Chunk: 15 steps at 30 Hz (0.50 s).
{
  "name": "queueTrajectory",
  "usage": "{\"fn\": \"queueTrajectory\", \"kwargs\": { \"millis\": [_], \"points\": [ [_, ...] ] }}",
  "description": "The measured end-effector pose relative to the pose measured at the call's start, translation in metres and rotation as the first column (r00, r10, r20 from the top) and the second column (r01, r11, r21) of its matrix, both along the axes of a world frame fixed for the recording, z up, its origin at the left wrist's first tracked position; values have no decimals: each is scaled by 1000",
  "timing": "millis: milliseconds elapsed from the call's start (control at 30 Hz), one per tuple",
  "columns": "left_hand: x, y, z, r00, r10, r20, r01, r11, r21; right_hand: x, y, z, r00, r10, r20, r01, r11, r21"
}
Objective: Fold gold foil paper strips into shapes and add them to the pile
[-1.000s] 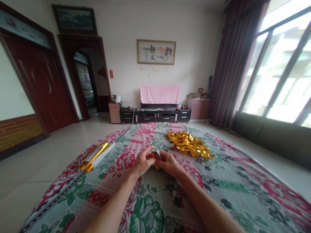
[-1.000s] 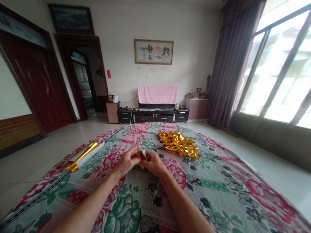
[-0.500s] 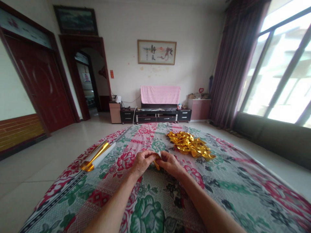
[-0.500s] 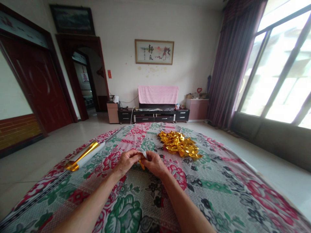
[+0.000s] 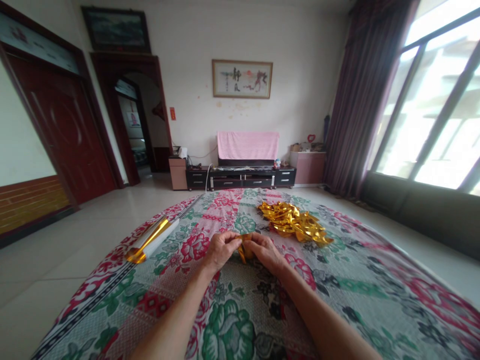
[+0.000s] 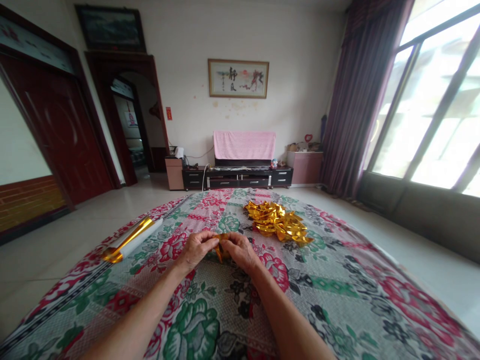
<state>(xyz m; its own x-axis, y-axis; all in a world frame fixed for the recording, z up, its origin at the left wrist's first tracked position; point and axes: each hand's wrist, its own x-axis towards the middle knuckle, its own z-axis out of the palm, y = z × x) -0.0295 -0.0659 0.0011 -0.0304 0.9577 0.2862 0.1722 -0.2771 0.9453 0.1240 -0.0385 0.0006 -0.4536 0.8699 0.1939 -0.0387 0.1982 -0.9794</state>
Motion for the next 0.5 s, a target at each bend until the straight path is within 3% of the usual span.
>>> {"fn": "queueTrajectory", "kwargs": {
  "millis": [500],
  "points": [
    [-1, 0, 1, 983, 23, 185, -10, 997, -75, -4, 1, -3, 996, 16, -91, -17, 1000, -13]
  ]
}}
